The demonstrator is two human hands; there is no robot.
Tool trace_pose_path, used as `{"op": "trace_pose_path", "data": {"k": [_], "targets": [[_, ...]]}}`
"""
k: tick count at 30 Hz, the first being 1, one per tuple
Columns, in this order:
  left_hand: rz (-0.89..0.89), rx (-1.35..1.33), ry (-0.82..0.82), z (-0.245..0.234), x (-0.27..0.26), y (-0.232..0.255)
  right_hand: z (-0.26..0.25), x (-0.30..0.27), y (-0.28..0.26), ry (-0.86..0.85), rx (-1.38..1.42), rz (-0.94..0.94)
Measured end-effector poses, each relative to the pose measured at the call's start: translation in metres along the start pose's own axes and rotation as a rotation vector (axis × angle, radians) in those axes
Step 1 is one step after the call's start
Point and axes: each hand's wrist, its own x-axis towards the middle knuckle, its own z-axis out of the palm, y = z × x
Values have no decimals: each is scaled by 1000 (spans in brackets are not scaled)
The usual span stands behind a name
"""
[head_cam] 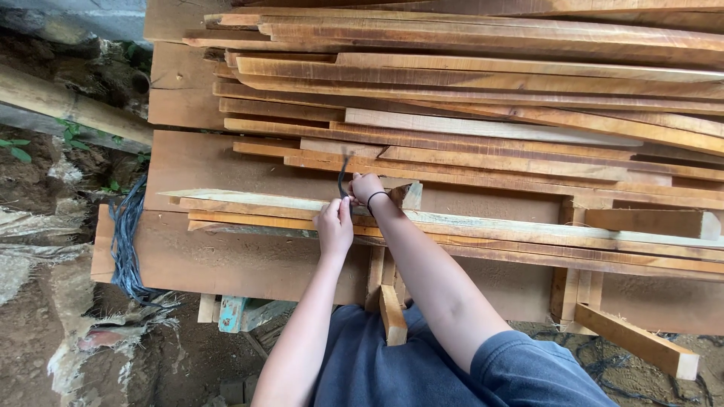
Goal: Bundling wood slats together using plastic ties.
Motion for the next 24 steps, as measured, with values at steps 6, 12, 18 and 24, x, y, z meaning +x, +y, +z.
{"op": "trace_pose_path", "data": {"k": [6,12,18,24], "targets": [[-199,-96,-224,2,12,6,2,20,18,-57,-1227,-515],[-37,-72,-357,-20,1,19,23,65,33,-43,75,60],[329,495,-322,-13,-7,1,21,59,32,3,108,74],[555,472,-297,-15,-2,-11,12,30,18,24,150,38]]}}
